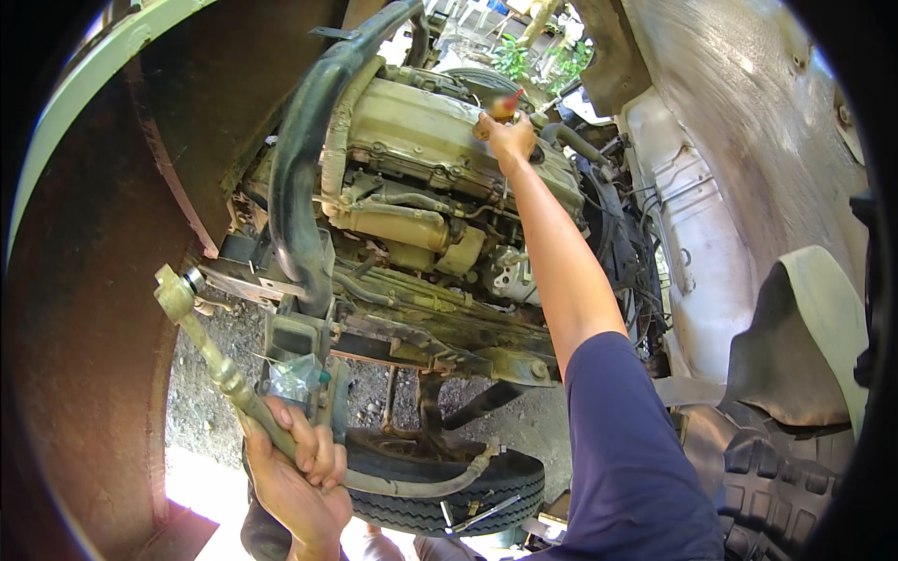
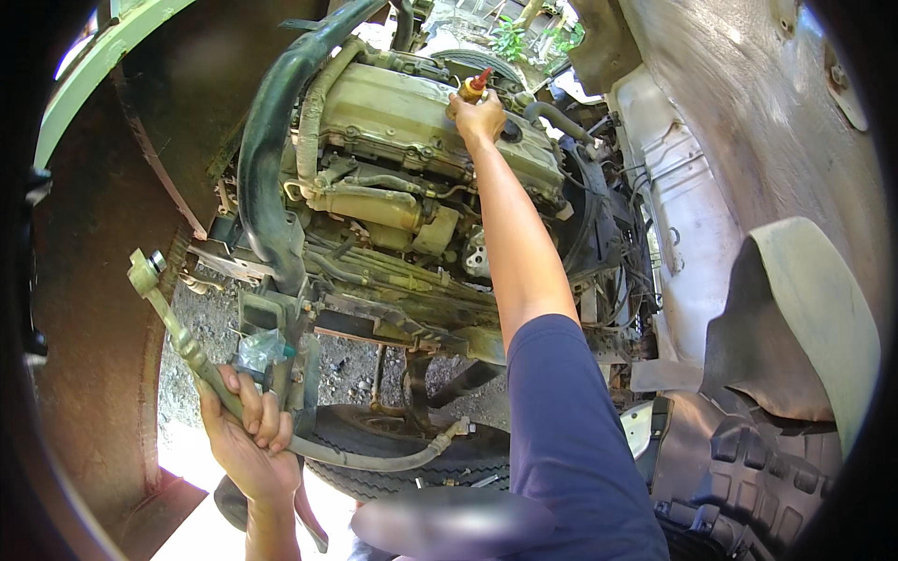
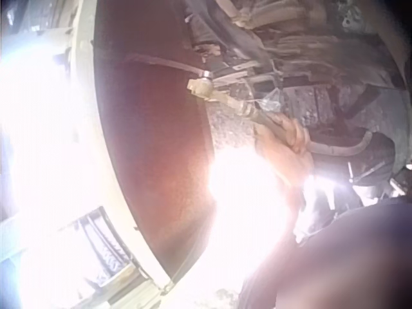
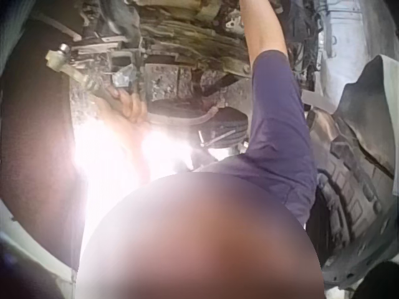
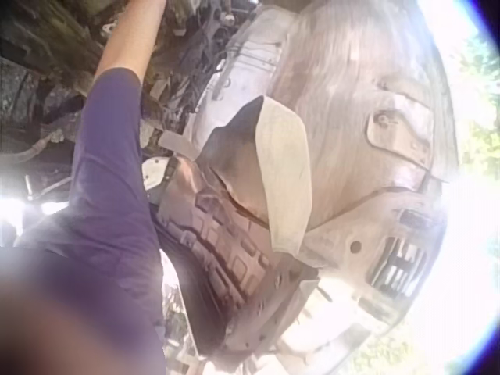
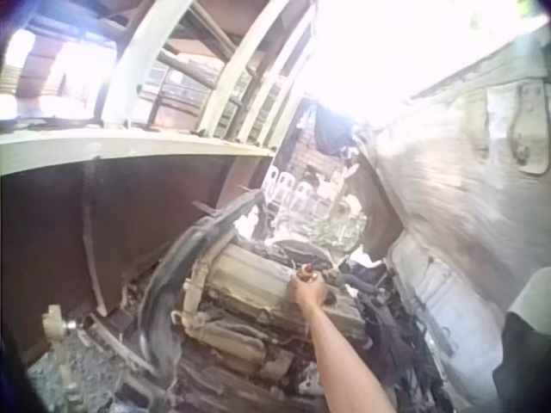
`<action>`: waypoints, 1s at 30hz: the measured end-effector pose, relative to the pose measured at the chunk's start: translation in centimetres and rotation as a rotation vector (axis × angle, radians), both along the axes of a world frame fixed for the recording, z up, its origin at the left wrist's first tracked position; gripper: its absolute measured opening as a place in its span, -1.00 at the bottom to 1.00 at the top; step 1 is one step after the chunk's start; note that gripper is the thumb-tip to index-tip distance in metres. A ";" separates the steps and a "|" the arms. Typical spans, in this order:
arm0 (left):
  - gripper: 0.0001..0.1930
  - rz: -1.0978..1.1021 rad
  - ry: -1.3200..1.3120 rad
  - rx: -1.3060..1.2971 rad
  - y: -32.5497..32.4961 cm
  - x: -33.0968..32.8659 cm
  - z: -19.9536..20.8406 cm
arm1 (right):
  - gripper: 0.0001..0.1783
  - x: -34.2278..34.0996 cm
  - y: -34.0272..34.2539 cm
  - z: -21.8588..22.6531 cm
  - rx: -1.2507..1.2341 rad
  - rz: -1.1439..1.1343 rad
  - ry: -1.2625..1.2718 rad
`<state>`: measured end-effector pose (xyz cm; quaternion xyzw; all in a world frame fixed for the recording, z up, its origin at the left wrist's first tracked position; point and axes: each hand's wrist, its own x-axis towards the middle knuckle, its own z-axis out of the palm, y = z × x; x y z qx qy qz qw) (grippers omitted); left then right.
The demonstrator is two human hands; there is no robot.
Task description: The person works under a raised vehicle, using a wrench and screwdriver to adjust engine components and hoses. They then place a mat under the vehicle and continue working on the undercarriage.
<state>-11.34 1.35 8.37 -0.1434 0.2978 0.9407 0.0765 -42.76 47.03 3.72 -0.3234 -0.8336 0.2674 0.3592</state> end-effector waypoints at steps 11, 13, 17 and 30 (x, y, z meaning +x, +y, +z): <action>-0.65 -0.093 0.082 -0.001 0.2 0.1 -0.9 | 0.00 0.2 0.7 -0.9 0.054 -0.018 -0.190; -0.65 -0.088 0.092 0.000 0.3 0.1 -0.7 | 0.02 2.4 0.4 -0.1 0.070 0.012 -0.235; -0.65 -0.035 0.045 0.001 0.4 0.2 -0.3 | -0.21 11.1 -1.6 1.4 0.168 0.082 -0.236; -0.66 -0.107 0.225 0.100 4.7 3.1 -0.8 | -0.59 53.2 -15.6 -5.0 -0.868 -0.577 0.131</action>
